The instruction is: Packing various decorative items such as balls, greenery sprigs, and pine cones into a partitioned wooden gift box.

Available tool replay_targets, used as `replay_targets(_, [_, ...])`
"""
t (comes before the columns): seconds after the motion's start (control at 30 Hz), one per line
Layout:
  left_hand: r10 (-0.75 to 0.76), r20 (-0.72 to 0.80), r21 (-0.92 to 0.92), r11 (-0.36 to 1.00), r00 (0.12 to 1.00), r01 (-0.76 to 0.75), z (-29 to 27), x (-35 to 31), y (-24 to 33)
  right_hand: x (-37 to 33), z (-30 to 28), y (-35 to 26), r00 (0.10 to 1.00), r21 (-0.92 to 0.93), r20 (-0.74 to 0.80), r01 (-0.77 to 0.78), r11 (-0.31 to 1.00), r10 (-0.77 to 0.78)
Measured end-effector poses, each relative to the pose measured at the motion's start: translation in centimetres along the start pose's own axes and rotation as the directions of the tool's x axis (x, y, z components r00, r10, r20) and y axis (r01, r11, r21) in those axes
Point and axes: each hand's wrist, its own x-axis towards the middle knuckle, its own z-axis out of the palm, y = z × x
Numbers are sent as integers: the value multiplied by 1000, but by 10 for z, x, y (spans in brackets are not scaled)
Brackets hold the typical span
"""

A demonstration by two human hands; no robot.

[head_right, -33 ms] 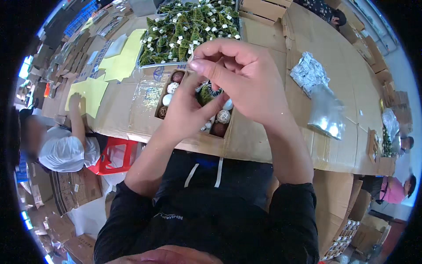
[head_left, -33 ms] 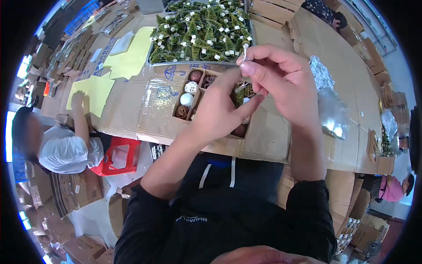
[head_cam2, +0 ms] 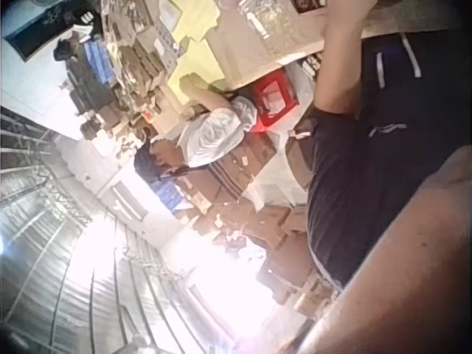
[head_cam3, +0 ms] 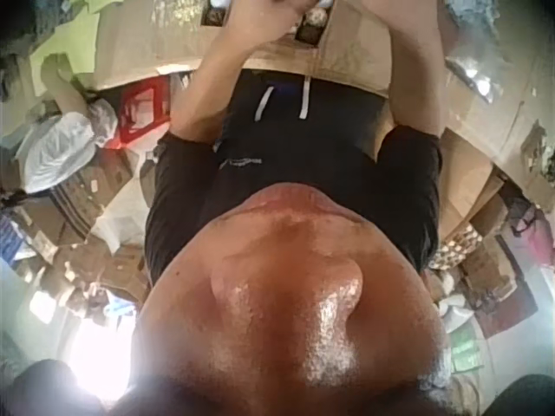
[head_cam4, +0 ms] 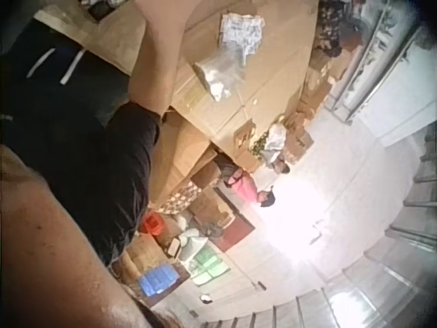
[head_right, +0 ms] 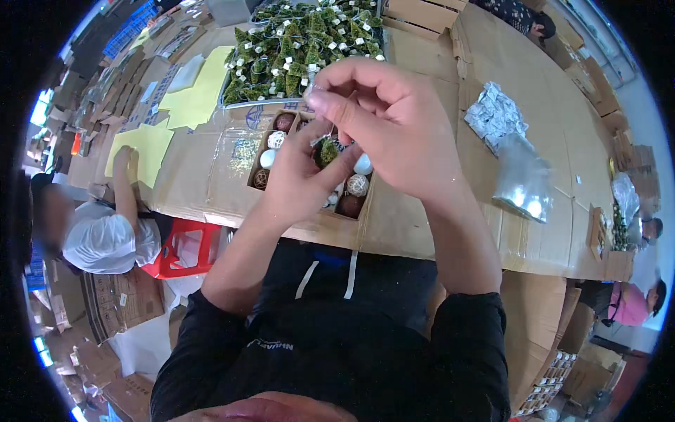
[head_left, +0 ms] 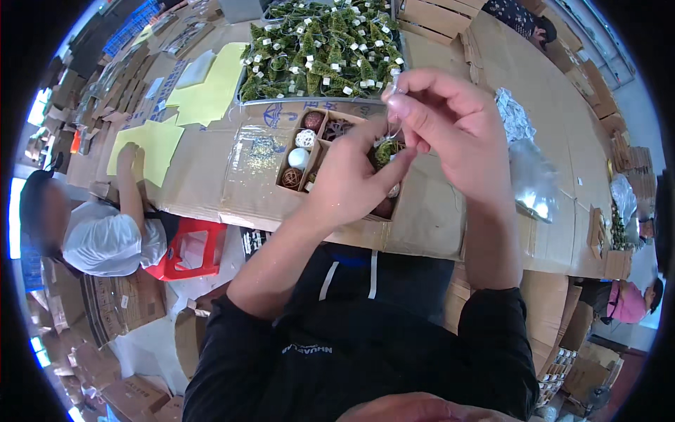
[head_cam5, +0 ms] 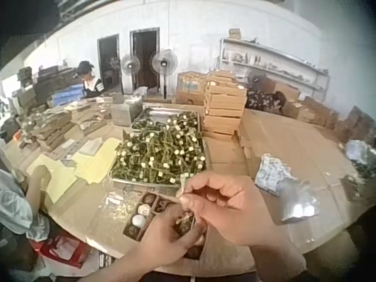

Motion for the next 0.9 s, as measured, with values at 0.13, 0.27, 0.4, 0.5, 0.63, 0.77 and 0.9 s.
replay_targets(0.13, [12, 73, -174, 985, 997, 1, 8, -16, -21, -8, -7, -5, 996, 70, 2, -94, 993, 94])
replay_targets(0.27, [-102, 158, -264, 954, 982, 141, 0, -26, -20, -21, -9, 3, 993, 122, -32, -111, 986, 115])
replay_targets(0.4, [-91, 250, -594, 772, 964, 227, -3, -48, -24, -52, 5, 18, 979, -29, -180, 94, 995, -97])
replay_targets(0.5, [-175, 168, -797, 556, 970, 238, 9, -77, -11, -81, 12, 36, 864, -590, 17, 415, 693, -503])
replay_targets(0.63, [-503, 155, -769, 479, 850, 423, 20, -100, -9, -131, 52, 74, 856, -655, 52, 418, 630, -514])
replay_targets(0.77, [-543, 112, -861, 365, 832, 354, 32, -91, -27, -140, 54, 80, 924, -701, 9, 279, 657, -383])
replay_targets(0.9, [-108, -42, -107, 989, 993, 103, 17, -66, -38, -122, 55, 67, 927, -636, -179, 148, 758, -331])
